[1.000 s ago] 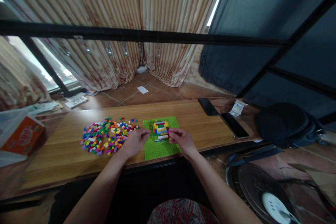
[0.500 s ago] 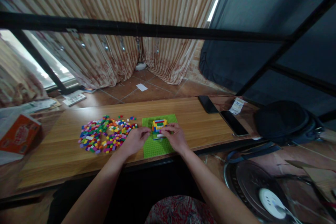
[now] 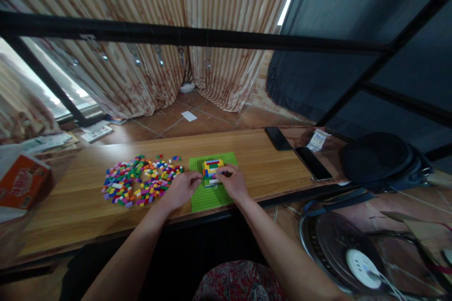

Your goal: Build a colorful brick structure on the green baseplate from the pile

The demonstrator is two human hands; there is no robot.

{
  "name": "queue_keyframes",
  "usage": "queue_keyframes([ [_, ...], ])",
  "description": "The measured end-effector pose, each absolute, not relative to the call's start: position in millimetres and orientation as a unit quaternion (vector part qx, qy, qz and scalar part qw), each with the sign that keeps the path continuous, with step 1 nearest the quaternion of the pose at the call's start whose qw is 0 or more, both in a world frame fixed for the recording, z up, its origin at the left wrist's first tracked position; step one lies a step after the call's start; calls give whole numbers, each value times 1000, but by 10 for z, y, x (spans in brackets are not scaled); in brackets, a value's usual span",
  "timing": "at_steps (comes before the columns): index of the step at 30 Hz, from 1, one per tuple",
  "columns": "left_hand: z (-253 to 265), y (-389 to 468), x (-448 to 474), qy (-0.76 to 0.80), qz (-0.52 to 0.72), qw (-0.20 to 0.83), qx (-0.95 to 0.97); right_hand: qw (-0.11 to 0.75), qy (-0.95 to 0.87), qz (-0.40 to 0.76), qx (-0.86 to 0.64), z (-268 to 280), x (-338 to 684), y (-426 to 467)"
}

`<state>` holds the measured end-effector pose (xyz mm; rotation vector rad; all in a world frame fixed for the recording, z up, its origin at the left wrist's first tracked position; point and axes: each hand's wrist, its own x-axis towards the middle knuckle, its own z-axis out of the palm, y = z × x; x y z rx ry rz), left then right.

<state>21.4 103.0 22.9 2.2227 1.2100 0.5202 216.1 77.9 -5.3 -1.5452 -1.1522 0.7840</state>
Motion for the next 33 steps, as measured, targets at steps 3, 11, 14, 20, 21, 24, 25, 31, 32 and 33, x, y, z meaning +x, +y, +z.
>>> queue_keyframes([
  [3,224,1023,216,444,193,273,831,496,-481,331,-642,-42,2157,783],
  [11,216,1008,212,442,191,272,833,486,-479,339,-648,-59,2154,793],
  [14,199,1005,209,443,185,278,832,493,-470,351,-642,-69,2160,798],
  [20,216,993,222,460,168,271,828,501,-459,376,-630,-36,2168,803],
  [21,221,993,225,462,166,270,828,499,-457,381,-630,-34,2173,808],
  [24,224,994,230,461,167,268,829,493,-451,401,-626,-41,2192,834],
  [25,220,996,229,459,167,267,831,491,-449,408,-625,-47,2197,844],
  [31,203,995,224,456,167,262,834,487,-453,427,-613,-22,2203,883],
  [32,205,994,223,454,167,264,834,484,-453,437,-608,-5,2215,885],
  [33,207,994,221,453,167,266,835,483,-449,450,-601,15,2237,887],
])
